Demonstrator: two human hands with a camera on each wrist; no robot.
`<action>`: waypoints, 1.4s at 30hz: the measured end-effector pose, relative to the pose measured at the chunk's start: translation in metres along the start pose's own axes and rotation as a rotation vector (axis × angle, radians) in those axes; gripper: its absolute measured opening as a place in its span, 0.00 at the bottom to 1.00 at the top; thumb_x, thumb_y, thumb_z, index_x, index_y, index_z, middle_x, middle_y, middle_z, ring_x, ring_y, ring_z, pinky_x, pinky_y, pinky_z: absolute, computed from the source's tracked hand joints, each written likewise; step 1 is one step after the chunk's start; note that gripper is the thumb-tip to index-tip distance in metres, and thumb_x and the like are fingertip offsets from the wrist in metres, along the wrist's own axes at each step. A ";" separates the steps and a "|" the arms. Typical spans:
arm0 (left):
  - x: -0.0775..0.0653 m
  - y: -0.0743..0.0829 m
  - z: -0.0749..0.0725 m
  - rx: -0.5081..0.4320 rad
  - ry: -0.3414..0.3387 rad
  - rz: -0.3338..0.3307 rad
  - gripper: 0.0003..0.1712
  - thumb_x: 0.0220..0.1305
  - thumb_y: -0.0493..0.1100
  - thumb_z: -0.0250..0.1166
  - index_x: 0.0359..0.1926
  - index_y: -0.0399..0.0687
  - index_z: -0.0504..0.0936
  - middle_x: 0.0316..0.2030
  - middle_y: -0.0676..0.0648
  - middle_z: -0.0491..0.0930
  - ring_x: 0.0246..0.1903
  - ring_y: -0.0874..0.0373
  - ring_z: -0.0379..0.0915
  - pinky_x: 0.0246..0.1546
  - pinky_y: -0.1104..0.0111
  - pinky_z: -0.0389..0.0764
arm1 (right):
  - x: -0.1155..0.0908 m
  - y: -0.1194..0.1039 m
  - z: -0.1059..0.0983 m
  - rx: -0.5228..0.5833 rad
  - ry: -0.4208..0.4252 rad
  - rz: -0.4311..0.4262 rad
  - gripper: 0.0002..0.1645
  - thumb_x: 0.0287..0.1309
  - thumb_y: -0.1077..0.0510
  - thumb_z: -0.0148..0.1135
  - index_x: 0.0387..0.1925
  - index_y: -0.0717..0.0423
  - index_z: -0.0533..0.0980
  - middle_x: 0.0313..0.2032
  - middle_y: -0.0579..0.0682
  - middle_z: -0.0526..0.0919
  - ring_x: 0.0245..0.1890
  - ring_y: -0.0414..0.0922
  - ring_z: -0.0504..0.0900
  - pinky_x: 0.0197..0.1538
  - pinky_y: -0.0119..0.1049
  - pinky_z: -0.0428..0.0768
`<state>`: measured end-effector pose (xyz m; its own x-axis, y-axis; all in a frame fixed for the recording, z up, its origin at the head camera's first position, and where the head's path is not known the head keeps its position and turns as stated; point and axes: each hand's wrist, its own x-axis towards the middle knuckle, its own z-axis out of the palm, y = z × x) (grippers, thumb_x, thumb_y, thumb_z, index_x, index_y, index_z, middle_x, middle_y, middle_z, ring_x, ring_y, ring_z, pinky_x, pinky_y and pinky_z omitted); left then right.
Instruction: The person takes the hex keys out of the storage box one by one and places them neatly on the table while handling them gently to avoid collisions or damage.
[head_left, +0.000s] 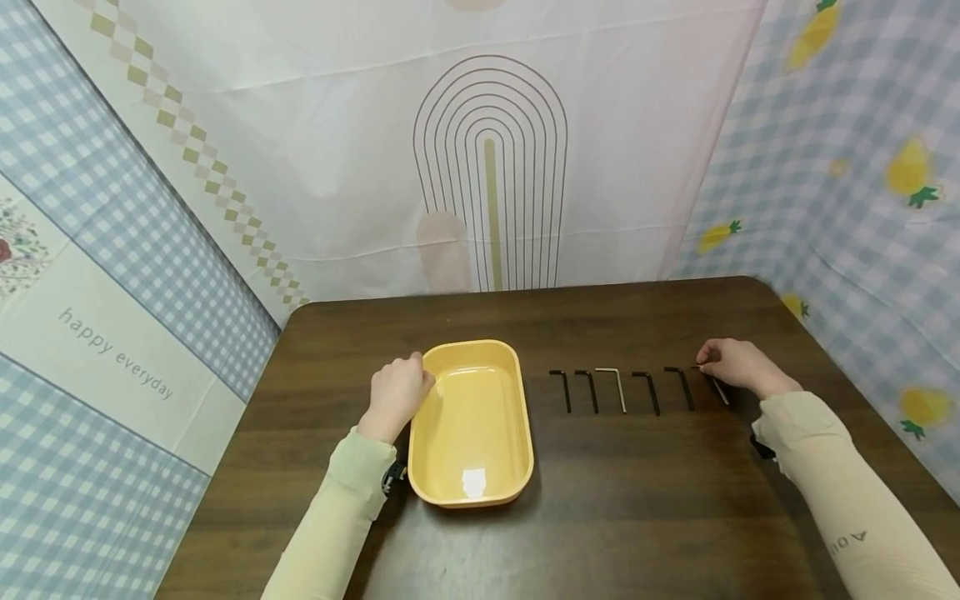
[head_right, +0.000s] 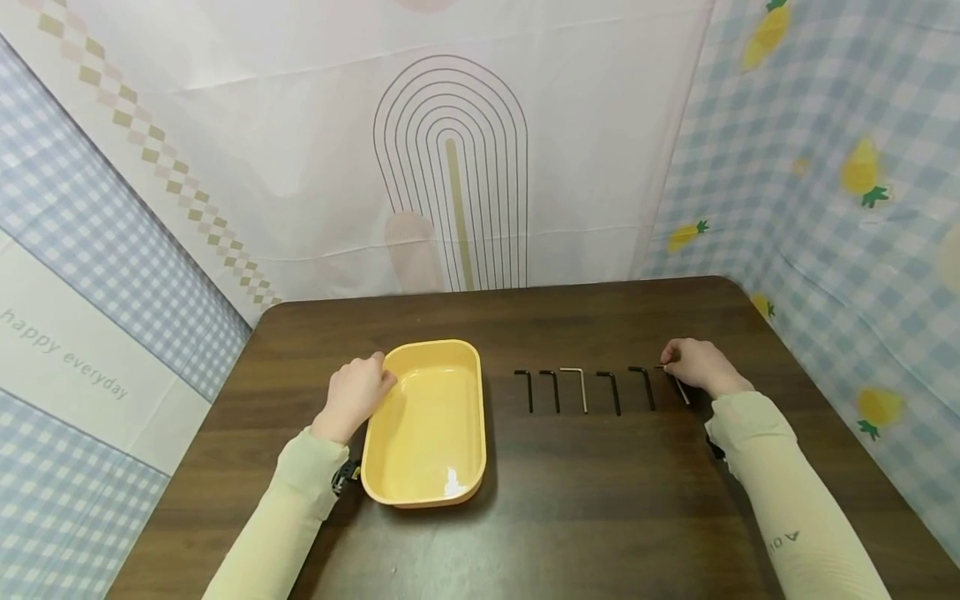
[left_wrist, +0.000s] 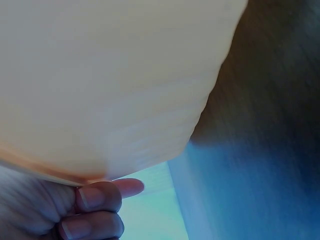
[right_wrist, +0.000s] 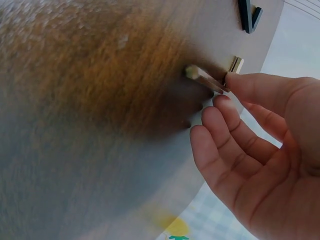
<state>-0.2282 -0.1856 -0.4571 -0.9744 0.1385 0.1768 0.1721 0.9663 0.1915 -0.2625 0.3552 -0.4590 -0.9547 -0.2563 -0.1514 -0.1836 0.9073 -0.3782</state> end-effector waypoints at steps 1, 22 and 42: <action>0.000 0.000 0.000 -0.001 0.000 0.002 0.10 0.66 0.39 0.57 0.38 0.35 0.79 0.15 0.46 0.69 0.12 0.52 0.65 0.16 0.60 0.70 | -0.001 0.000 0.000 -0.001 0.001 -0.001 0.06 0.65 0.64 0.59 0.39 0.66 0.77 0.39 0.64 0.83 0.33 0.54 0.81 0.38 0.54 0.76; 0.011 0.001 0.002 -0.035 -0.032 -0.014 0.09 0.67 0.40 0.57 0.37 0.37 0.79 0.16 0.46 0.70 0.14 0.51 0.67 0.17 0.60 0.70 | -0.007 -0.003 0.002 0.037 0.016 0.003 0.08 0.66 0.63 0.58 0.43 0.66 0.75 0.42 0.68 0.82 0.37 0.59 0.80 0.41 0.56 0.75; -0.005 -0.018 -0.016 -0.293 -0.161 -0.047 0.39 0.75 0.60 0.53 0.72 0.35 0.64 0.20 0.44 0.77 0.18 0.52 0.74 0.26 0.56 0.77 | -0.052 -0.033 0.007 0.096 0.114 0.028 0.24 0.73 0.53 0.55 0.58 0.70 0.71 0.33 0.54 0.79 0.25 0.45 0.74 0.29 0.43 0.72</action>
<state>-0.2242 -0.2068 -0.4462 -0.9885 0.1507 0.0107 0.1381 0.8721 0.4694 -0.2048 0.3360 -0.4452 -0.9805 -0.1870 -0.0602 -0.1386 0.8759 -0.4621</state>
